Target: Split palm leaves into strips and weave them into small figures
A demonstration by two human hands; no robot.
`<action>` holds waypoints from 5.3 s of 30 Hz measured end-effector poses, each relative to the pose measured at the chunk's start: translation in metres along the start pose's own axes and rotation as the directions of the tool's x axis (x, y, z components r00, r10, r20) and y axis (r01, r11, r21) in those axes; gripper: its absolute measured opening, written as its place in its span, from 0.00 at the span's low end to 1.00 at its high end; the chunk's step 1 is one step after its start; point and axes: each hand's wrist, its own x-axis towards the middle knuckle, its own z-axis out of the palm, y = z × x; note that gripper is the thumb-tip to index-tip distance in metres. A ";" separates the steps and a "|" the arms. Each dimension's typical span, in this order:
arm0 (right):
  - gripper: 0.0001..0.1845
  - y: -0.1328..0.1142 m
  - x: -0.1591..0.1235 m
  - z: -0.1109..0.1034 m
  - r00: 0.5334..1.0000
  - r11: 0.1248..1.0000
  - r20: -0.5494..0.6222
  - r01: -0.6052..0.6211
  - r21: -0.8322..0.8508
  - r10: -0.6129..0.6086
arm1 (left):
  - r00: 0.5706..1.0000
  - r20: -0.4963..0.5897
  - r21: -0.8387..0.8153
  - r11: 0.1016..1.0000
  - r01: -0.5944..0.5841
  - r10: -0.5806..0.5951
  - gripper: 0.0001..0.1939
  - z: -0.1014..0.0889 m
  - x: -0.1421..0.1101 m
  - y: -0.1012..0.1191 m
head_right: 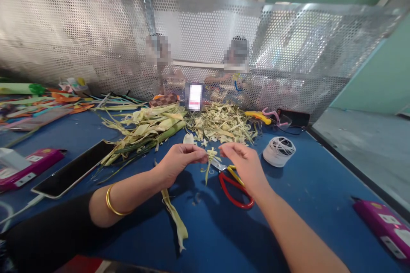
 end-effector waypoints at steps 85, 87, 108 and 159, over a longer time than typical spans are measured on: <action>0.11 -0.023 -0.003 -0.011 0.948 0.933 0.308 0.037 -0.357 0.080 | 0.955 -0.022 0.980 0.195 -0.038 0.296 0.14 -0.070 0.040 0.021; 0.14 -0.013 0.004 -0.012 0.980 0.980 0.179 -0.055 -0.194 0.090 | 0.924 -0.094 0.866 0.489 -0.108 0.371 0.14 -0.066 0.039 0.021; 0.15 0.013 0.003 0.023 0.987 0.992 0.119 -0.118 0.047 0.112 | 0.999 0.024 -0.059 0.998 0.029 -0.028 0.13 0.006 0.041 -0.006; 0.12 0.009 -0.002 0.015 0.994 0.948 0.003 0.109 -0.299 -0.113 | 0.999 0.050 0.057 0.998 -0.018 0.015 0.09 0.008 0.035 0.007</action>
